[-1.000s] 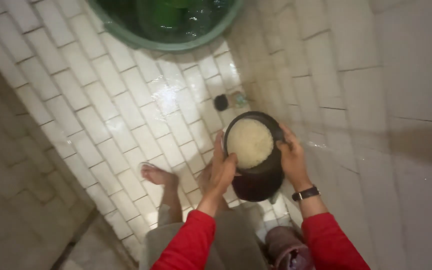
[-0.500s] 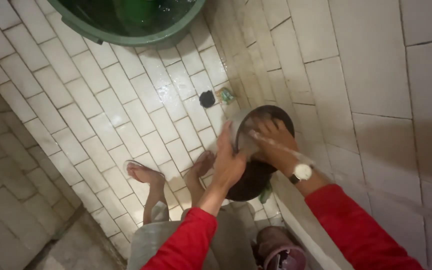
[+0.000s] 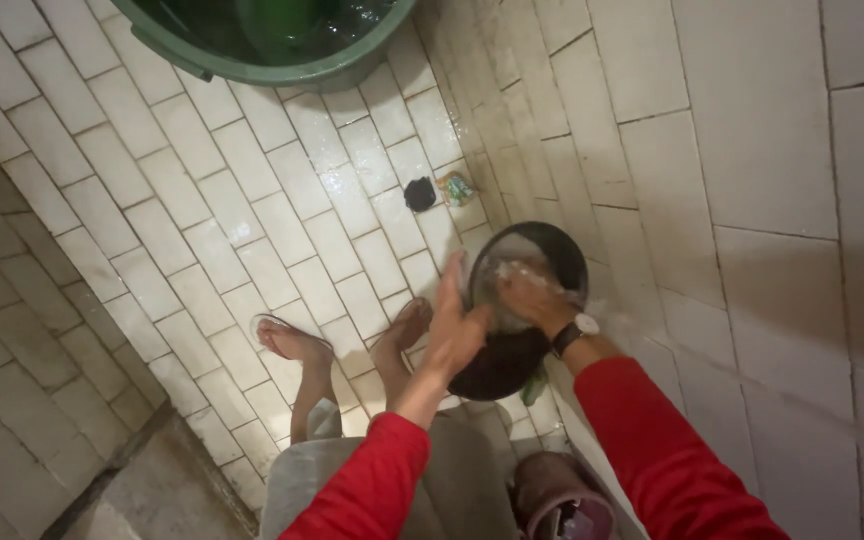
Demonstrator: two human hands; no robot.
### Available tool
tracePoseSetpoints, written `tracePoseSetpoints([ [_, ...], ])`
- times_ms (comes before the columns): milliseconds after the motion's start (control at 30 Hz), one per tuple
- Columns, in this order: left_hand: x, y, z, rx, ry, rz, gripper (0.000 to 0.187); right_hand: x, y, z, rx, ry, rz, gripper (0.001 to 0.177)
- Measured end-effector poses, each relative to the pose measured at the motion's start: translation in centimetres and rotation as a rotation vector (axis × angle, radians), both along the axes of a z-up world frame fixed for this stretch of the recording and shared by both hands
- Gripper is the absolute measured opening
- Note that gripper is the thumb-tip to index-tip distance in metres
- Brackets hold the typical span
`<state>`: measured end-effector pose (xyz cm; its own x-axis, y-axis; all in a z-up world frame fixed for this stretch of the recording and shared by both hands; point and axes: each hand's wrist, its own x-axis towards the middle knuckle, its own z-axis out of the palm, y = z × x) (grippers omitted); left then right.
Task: Washing rice in a small pot under a running tap.
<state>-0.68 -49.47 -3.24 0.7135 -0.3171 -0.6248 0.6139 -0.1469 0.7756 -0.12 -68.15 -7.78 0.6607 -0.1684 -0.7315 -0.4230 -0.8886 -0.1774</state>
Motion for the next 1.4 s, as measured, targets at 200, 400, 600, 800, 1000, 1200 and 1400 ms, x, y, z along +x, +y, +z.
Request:
tracePoseSetpoints([
  [200,0.9,1.0,-0.8,0.041,-0.080,-0.030,0.082,-2.0,-0.2,-1.0,0.309,-0.668,0.673,0.046],
  [400,2.2,1.5,2.0,0.053,-0.173,0.072,0.084,1.6,2.9,3.8,-0.064,-0.360,0.395,0.060],
  [600,1.8,1.6,1.7,0.013,-0.275,0.044,0.086,-0.8,3.0,0.2,0.527,-0.183,-0.223,0.079],
  [800,2.4,2.2,1.6,-0.029,-0.108,0.078,0.084,-0.9,2.1,-5.0,0.034,-0.386,0.100,0.029],
  [1000,3.2,2.9,1.0,-0.003,-0.112,-0.002,0.087,0.8,2.3,2.3,0.487,-0.696,0.055,0.036],
  [1200,4.0,3.2,2.1,-0.049,-0.165,-0.034,0.085,4.3,1.2,5.7,0.032,-0.493,0.817,0.032],
  [1400,3.8,3.1,3.1,-0.038,-0.236,0.028,0.085,-0.5,-2.7,-3.6,0.081,-0.607,0.742,0.028],
])
